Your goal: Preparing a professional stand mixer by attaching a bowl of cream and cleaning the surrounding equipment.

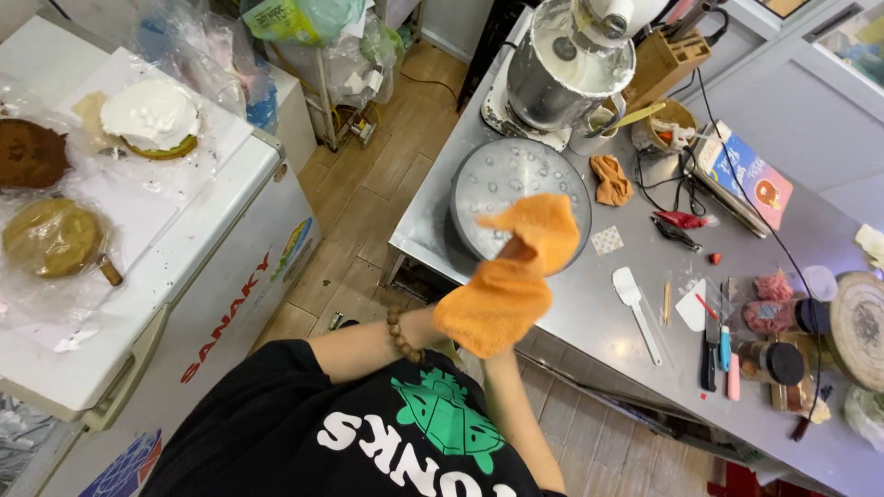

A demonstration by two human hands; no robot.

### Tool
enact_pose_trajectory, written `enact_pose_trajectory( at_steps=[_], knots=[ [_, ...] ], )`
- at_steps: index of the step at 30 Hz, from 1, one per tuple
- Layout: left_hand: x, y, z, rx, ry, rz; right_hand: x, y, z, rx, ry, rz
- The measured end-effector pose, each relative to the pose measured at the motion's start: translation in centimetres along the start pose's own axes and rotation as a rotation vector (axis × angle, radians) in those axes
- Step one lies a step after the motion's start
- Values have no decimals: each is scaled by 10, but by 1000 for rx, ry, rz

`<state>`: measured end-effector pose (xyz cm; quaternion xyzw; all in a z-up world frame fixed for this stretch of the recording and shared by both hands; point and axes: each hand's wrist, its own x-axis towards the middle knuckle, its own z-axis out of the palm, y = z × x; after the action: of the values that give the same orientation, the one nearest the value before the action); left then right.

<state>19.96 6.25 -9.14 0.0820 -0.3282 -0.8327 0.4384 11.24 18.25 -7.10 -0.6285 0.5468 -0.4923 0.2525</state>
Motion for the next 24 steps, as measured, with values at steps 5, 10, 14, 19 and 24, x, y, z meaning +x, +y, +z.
enact_pose_trajectory(
  at_steps=[5,10,14,19,24],
  knots=[
    [-5,-5,-8,-42,-21,-22,-3,7,10,124,-114,51],
    [31,49,14,225,319,-193,12,-51,-9,-53,-161,76],
    [10,-25,-77,-449,-270,-63,45,-49,-13,-325,87,-17],
    [-15,4,9,-207,-334,-72,42,21,36,-412,173,-171],
    [-15,-15,12,-8,-329,-30,35,-24,42,-179,60,-94]
  ],
)
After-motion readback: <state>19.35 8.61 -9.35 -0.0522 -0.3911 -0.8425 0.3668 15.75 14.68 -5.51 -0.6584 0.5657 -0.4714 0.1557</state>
